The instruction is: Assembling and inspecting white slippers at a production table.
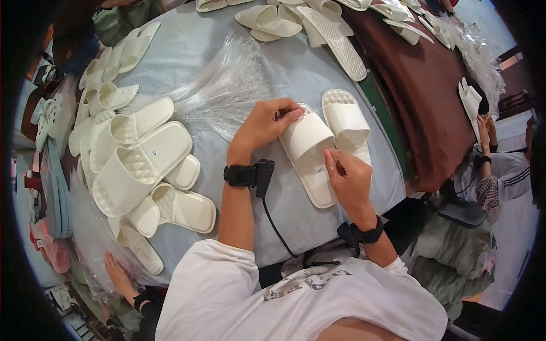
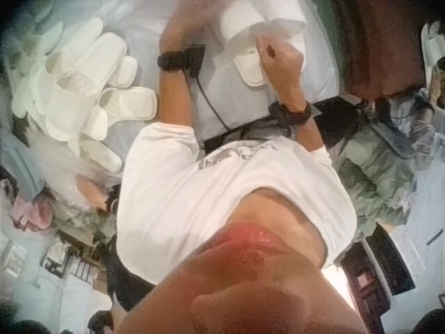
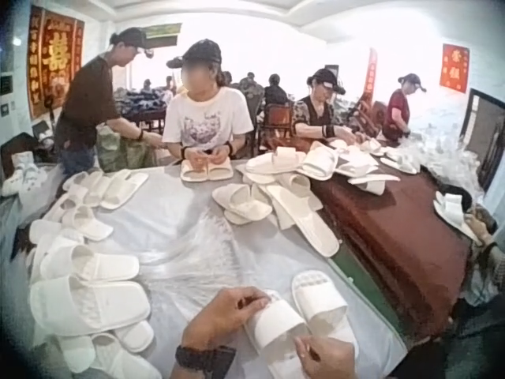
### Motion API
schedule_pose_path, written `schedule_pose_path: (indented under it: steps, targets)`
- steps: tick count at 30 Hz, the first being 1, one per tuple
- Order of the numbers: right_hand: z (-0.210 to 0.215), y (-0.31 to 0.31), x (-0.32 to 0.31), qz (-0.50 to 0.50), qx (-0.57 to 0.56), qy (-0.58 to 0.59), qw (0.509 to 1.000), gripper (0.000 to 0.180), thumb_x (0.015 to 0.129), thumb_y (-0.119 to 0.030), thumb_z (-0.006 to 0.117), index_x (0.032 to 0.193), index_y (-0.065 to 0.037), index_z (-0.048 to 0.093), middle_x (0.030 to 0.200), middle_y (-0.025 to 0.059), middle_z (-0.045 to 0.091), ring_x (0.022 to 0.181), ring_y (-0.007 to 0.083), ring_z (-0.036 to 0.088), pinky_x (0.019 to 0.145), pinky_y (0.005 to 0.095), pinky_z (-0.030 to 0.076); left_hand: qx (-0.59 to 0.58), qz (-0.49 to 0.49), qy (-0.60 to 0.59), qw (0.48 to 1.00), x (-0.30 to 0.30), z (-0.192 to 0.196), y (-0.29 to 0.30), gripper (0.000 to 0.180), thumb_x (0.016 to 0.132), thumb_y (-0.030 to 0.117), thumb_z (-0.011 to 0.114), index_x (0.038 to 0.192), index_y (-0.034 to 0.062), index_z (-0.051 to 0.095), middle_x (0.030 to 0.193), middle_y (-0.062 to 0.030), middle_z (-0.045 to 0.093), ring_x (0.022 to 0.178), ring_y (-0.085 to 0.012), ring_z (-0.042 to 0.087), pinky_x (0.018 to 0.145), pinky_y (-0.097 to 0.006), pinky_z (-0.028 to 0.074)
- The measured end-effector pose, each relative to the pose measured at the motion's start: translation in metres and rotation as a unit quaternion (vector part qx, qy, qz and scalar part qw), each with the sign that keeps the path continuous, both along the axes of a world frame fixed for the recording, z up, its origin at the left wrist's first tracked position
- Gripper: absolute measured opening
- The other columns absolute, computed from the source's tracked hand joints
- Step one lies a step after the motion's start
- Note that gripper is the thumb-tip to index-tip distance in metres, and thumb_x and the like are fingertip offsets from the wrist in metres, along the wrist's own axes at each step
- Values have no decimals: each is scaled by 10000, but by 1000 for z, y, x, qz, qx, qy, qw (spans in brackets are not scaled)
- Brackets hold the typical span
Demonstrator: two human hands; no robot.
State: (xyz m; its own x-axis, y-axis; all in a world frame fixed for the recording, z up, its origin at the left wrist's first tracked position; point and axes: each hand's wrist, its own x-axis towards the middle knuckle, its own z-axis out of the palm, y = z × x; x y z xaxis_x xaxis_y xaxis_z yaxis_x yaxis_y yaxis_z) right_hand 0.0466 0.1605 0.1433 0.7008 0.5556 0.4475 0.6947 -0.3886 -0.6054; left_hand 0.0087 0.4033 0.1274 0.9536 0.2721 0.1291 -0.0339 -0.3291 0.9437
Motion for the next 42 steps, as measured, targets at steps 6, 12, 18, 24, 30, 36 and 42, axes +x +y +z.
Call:
schedule_pose_path:
  steps: [6, 12, 18, 24, 30, 36, 42]
  targets:
    - [-12, 23, -3, -27, 37, 3, 999, 124, 917, -119, 777, 934, 0, 744, 664, 131, 641, 529, 237, 586, 501, 365, 436, 40, -39, 16, 998, -1, -5, 4, 262, 1019, 241, 664, 1143, 27, 749, 987, -72, 726, 865, -155, 633, 811, -311, 512]
    - [-18, 25, -5, -74, 77, 52, 993, 94, 947, -82, 748, 956, 12, 754, 587, 54, 519, 497, 107, 464, 475, 299, 360, 13, -54, 35, 998, -2, -4, 4, 292, 1043, 268, 621, 1185, 40, 736, 1026, -95, 714, 960, -191, 640, 891, -327, 500]
    - [-20, 22, -8, -96, 143, 84, 981, 95, 953, -72, 751, 957, 23, 756, 594, 30, 529, 505, 93, 433, 477, 284, 345, -1, -63, 49, 997, -1, -1, 4, 289, 1040, 259, 622, 1181, 36, 738, 1070, -87, 727, 983, -182, 646, 924, -324, 499]
    - [-20, 26, -5, -5, 70, 65, 995, 78, 899, -67, 773, 889, 4, 744, 707, 118, 666, 603, 248, 578, 569, 368, 447, -51, -61, 43, 996, 0, -4, 2, 299, 1012, 258, 671, 1174, 18, 744, 1071, -62, 739, 988, -144, 647, 906, -310, 506]
    - [-10, 19, -9, 88, -34, 19, 995, 137, 914, -57, 686, 1029, 18, 686, 749, 153, 643, 708, 325, 600, 661, 432, 488, -181, 35, 47, 982, 8, -3, -3, 236, 971, 170, 737, 1144, 10, 744, 1024, -62, 766, 942, -111, 667, 884, -270, 510]
    - [-3, -16, -6, 139, 23, 157, 977, 203, 1048, -45, 513, 1222, 30, 584, 810, 136, 624, 692, 248, 574, 682, 377, 502, -242, 241, -158, 926, 12, -1, 7, 219, 1037, 164, 667, 1197, 14, 662, 1057, -86, 756, 1000, -174, 721, 860, -291, 550]
    - [8, -31, 6, 157, 311, 321, 880, 292, 1129, -128, 434, 1404, -33, 437, 914, 146, 671, 714, 154, 614, 656, 292, 530, -407, 80, -259, 872, 9, 3, 10, 188, 1072, 147, 585, 1215, 37, 635, 985, -28, 675, 852, -120, 659, 746, -220, 513]
